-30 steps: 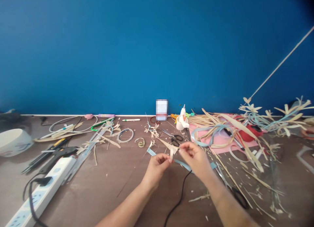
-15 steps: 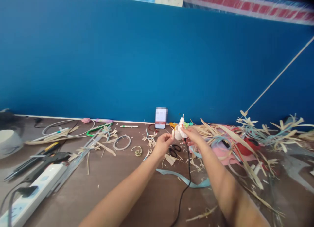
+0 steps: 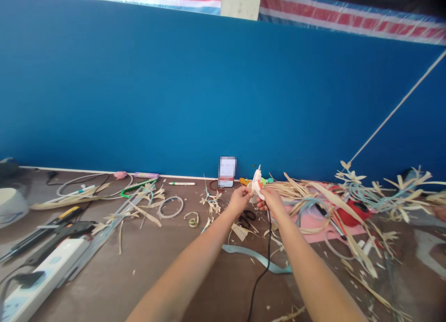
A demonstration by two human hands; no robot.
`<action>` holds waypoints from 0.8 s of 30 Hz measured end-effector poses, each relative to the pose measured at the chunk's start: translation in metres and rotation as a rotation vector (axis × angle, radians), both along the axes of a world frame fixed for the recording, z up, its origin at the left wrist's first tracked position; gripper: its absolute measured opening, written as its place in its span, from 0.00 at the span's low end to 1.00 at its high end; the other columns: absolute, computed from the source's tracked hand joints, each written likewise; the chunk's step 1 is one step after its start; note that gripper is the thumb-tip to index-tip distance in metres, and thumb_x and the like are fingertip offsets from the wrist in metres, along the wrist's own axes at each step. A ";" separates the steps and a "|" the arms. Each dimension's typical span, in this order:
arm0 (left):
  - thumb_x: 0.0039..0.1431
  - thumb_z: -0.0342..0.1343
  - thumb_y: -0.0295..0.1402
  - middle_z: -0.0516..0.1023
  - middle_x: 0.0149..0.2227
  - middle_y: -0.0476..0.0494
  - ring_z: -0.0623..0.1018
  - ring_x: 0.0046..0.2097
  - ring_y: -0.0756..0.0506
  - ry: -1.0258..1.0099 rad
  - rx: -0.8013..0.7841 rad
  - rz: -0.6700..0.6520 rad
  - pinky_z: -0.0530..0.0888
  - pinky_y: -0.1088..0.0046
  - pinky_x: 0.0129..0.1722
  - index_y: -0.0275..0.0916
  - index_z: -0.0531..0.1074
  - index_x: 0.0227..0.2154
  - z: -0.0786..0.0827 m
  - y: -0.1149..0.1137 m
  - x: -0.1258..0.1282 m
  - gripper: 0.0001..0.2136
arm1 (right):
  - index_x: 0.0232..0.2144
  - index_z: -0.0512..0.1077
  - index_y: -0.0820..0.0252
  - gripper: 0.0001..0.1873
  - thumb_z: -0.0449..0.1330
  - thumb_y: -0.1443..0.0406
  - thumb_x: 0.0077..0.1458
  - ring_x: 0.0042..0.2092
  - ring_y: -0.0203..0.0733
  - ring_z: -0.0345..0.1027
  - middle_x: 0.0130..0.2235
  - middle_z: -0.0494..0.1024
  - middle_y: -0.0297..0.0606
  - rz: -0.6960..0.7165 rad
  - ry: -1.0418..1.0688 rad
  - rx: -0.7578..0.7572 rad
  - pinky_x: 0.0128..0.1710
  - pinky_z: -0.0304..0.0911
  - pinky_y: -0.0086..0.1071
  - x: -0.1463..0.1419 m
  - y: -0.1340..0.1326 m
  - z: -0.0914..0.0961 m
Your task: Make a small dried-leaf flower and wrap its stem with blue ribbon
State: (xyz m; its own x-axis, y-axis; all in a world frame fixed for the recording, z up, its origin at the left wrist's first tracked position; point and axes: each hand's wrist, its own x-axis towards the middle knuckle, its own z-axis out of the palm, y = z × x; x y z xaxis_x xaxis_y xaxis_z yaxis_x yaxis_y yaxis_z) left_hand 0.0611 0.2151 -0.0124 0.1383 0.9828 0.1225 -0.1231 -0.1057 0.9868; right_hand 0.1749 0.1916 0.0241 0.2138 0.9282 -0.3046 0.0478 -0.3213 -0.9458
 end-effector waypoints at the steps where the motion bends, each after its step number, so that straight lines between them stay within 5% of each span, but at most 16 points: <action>1: 0.43 0.56 0.28 0.68 0.19 0.53 0.66 0.23 0.54 0.023 0.010 0.007 0.61 0.79 0.25 0.35 0.66 0.21 -0.001 0.001 0.000 0.04 | 0.47 0.63 0.62 0.16 0.53 0.63 0.56 0.43 0.42 0.66 0.47 0.67 0.41 -0.013 0.025 0.022 0.40 0.64 0.42 0.002 -0.001 -0.001; 5: 0.43 0.56 0.27 0.70 0.21 0.52 0.68 0.25 0.53 0.106 0.048 0.033 0.62 0.79 0.26 0.35 0.68 0.22 -0.004 0.006 -0.002 0.02 | 0.41 0.66 0.64 0.13 0.54 0.63 0.54 0.33 0.39 0.69 0.37 0.73 0.40 -0.074 0.129 0.145 0.30 0.66 0.34 0.008 -0.005 0.002; 9: 0.43 0.56 0.26 0.71 0.22 0.51 0.68 0.25 0.52 0.152 0.077 0.048 0.63 0.78 0.27 0.35 0.69 0.22 -0.003 0.008 -0.002 0.02 | 0.37 0.64 0.59 0.14 0.58 0.65 0.44 0.18 0.33 0.62 0.20 0.70 0.28 -0.148 0.228 0.324 0.17 0.59 0.26 0.015 -0.018 0.018; 15: 0.44 0.56 0.27 0.72 0.22 0.51 0.69 0.25 0.52 0.129 0.094 0.041 0.64 0.77 0.27 0.35 0.69 0.22 -0.004 0.010 0.002 0.01 | 0.29 0.65 0.60 0.15 0.62 0.66 0.34 0.18 0.33 0.62 0.22 0.72 0.31 -0.057 0.337 0.383 0.15 0.59 0.27 0.024 -0.058 0.039; 20: 0.43 0.57 0.28 0.73 0.23 0.49 0.71 0.26 0.51 0.036 0.081 0.047 0.65 0.77 0.27 0.35 0.68 0.22 0.001 0.007 0.003 0.03 | 0.26 0.64 0.59 0.12 0.63 0.69 0.35 0.14 0.26 0.52 0.17 0.65 0.24 -0.105 0.329 0.426 0.11 0.46 0.20 0.023 -0.080 0.033; 24: 0.44 0.56 0.29 0.75 0.24 0.48 0.73 0.27 0.51 -0.077 0.050 0.049 0.66 0.77 0.28 0.36 0.67 0.22 0.006 0.000 0.002 0.04 | 0.25 0.63 0.59 0.10 0.61 0.67 0.37 0.16 0.28 0.54 0.19 0.66 0.27 -0.086 0.375 0.411 0.12 0.46 0.21 0.020 -0.092 0.029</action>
